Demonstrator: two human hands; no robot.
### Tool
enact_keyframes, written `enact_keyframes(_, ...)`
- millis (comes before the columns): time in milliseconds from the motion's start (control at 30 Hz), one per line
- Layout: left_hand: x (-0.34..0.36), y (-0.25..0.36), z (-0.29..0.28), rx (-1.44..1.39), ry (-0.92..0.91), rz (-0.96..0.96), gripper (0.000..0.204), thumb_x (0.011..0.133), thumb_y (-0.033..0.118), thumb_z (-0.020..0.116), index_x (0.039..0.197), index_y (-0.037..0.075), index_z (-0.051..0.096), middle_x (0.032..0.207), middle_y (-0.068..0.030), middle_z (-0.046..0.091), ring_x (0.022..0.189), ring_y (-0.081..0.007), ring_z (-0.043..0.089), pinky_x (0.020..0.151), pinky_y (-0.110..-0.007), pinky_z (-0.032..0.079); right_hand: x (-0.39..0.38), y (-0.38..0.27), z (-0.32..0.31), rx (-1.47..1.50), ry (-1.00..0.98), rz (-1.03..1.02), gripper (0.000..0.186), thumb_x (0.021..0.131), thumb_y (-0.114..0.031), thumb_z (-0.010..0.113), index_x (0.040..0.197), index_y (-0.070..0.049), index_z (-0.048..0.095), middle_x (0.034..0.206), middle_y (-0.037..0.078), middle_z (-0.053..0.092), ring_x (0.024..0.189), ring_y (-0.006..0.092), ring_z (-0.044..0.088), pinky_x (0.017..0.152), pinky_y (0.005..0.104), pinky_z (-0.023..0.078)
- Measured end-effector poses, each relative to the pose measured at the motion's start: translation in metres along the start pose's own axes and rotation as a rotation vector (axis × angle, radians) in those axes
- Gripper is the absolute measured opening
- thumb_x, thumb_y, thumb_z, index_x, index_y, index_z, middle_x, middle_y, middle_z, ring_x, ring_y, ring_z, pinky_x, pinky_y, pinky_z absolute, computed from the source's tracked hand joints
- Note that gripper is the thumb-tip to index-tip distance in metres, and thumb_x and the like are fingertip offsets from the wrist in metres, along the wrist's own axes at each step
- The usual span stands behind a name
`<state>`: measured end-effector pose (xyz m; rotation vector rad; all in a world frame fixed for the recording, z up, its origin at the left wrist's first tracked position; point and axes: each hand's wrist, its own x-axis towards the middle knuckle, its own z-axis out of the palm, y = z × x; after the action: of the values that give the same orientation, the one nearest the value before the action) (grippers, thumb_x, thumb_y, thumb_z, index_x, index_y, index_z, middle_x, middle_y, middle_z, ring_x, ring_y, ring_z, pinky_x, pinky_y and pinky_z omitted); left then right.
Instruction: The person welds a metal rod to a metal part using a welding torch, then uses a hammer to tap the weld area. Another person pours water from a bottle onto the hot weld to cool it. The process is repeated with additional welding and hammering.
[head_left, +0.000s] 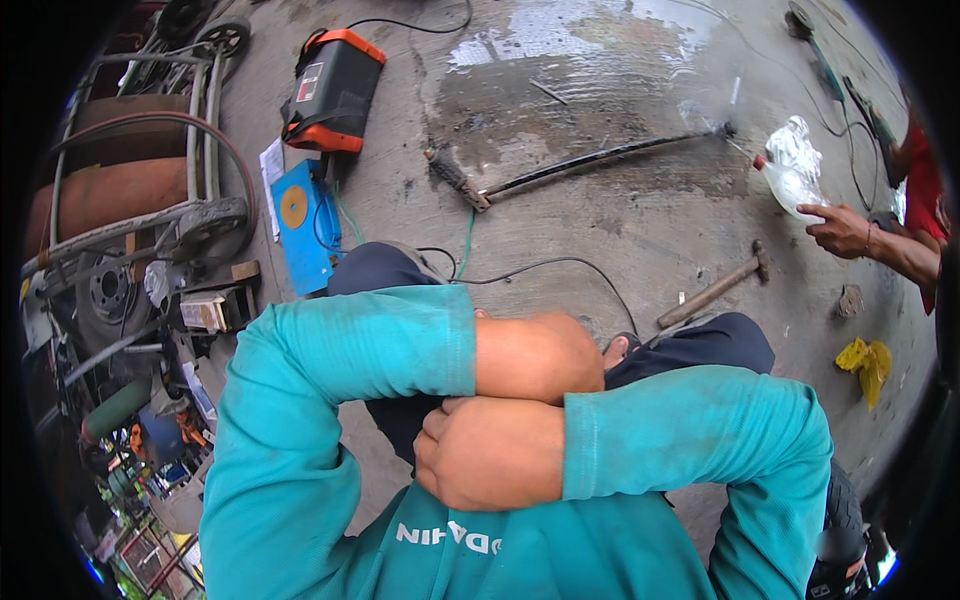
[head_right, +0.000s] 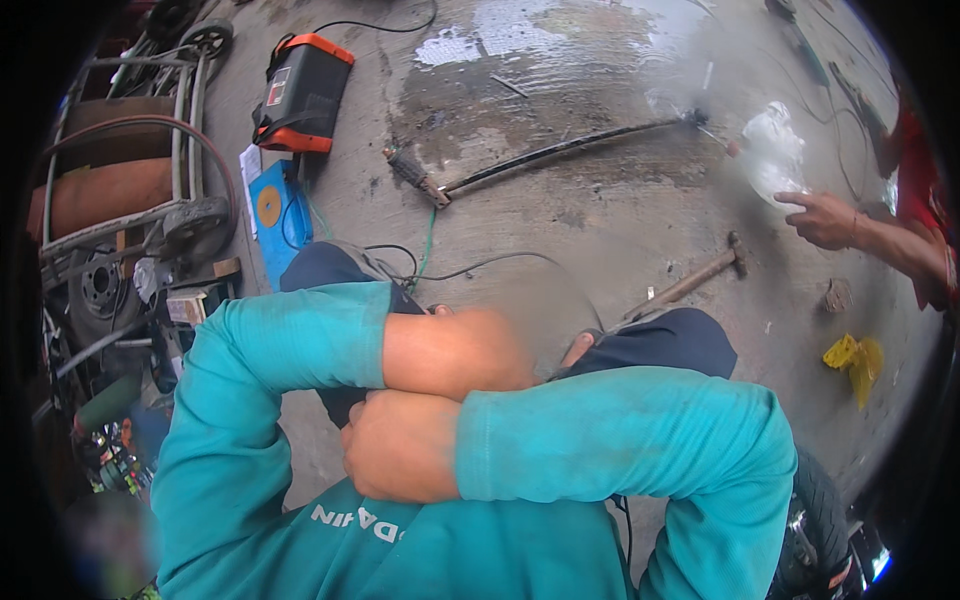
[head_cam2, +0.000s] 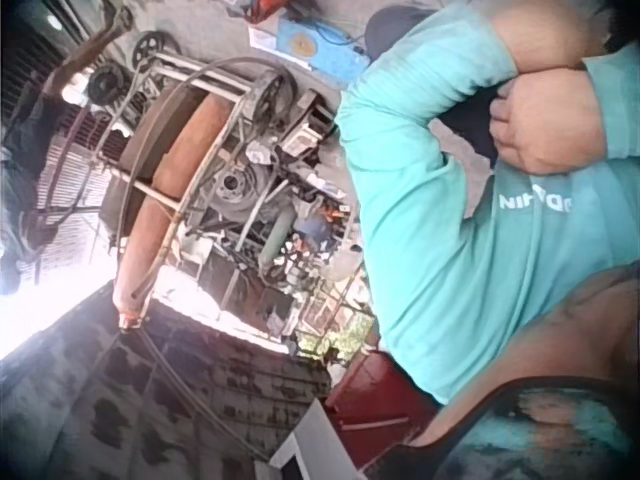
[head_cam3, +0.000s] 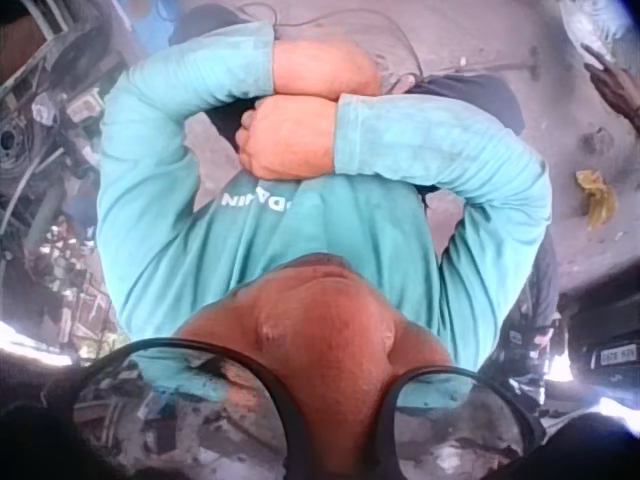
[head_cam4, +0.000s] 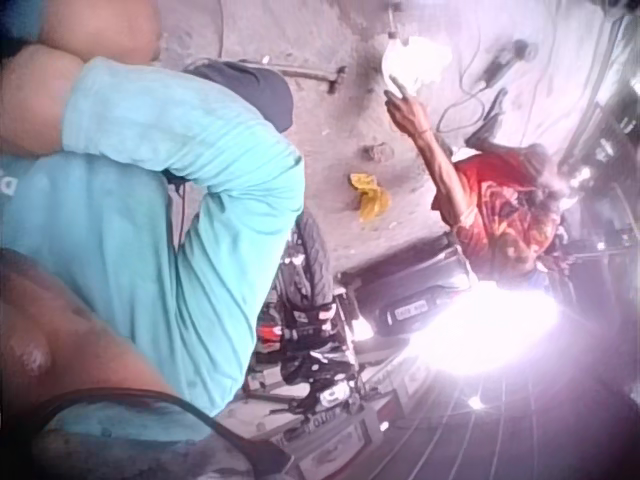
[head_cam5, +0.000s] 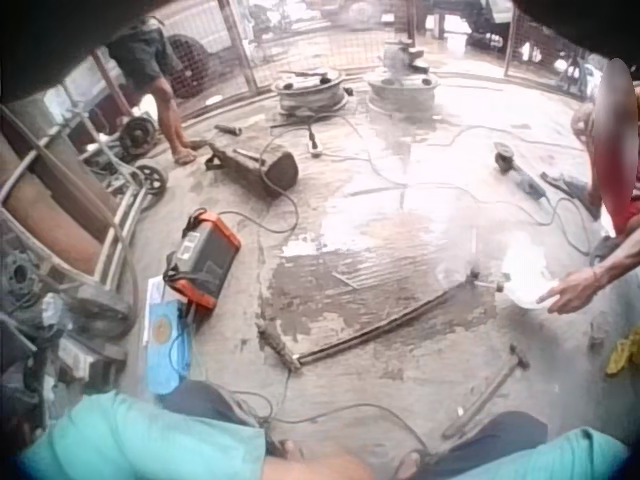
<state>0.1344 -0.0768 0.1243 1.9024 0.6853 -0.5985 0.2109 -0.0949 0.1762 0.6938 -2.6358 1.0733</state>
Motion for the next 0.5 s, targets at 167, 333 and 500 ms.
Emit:
enact_keyframes(167,-0.011,0.001,-0.027,-0.049,0.144,0.036,0.021,0.088,0.023,0.063,0.092,0.003,0.070,0.081,-0.0200,0.070,0.072,-0.0390,0.068,0.063,-0.048,0.056,0.003,0.004,-0.008,-0.055,0.065,0.033,0.026,0.079,-0.023,0.063,0.089,0.000,0.067,0.080,0.010,0.065,0.075,0.0240,0.064,0.064,0.0357,0.051)
enact_keyframes(333,-0.034,-0.021,-0.082,0.179,0.546,-0.031,0.028,0.094,0.025,0.065,0.099,-0.001,0.073,0.086,-0.0186,0.072,0.082,-0.0378,0.072,0.073,-0.045,0.057,-0.003,0.011,-0.025,-0.067,0.060,0.152,0.025,0.077,-0.026,0.065,0.084,-0.003,0.066,0.078,0.008,0.064,0.070,0.0236,0.063,0.060,0.0371,0.050)
enact_keyframes(500,-0.120,-0.018,-0.112,-0.286,1.459,0.486,0.023,0.092,0.024,0.066,0.097,0.002,0.071,0.100,-0.0105,0.068,0.086,-0.0279,0.066,0.078,-0.043,0.053,-0.059,0.015,-0.131,-0.137,0.428,0.326,0.027,0.077,-0.032,0.075,0.081,-0.008,0.062,0.075,0.009,0.060,0.069,0.0291,0.063,0.057,0.0446,0.049)
